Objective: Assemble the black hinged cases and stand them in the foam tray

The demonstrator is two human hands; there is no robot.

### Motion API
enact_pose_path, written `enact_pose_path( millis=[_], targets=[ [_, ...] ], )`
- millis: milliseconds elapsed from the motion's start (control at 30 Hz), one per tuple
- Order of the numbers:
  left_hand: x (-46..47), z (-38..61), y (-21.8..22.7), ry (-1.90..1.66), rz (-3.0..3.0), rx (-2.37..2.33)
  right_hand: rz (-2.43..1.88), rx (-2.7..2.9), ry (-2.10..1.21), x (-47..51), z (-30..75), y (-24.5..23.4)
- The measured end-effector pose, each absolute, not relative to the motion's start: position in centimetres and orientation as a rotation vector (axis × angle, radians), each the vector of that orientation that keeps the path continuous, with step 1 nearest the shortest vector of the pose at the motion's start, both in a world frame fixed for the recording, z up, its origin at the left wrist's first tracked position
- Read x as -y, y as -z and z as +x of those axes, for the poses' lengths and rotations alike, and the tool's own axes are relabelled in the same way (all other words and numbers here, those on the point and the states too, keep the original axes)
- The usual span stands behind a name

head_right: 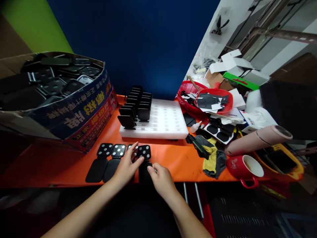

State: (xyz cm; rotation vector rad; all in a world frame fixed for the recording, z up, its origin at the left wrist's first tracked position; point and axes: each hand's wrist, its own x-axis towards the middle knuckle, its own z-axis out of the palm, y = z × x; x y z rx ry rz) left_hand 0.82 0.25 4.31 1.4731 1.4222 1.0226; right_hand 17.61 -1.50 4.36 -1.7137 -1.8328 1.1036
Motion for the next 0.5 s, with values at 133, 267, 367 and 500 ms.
enact_pose_path(
  millis=[133, 267, 367, 500],
  targets=[
    [2.2, 0.0, -4.0, -0.554, 2.177, -1.364, -1.896, 2.124, -0.880, -0.3, 17.0, -4.3],
    [3.4, -0.5, -3.2, -0.240, 2.397, -1.311, -2.032, 2.356, -0.696, -1.1, 16.7, -4.9],
    [3.1, -0.9, -2.9, -0.182, 2.461, -1.307, -2.057, 2.430, -0.639, -1.3, 16.6, -5.1],
    [2.7, -1.9, -3.1, -0.216, 2.509, -1.254, -1.991, 2.456, -0.698, -1.4, 16.2, -4.9]
  ],
)
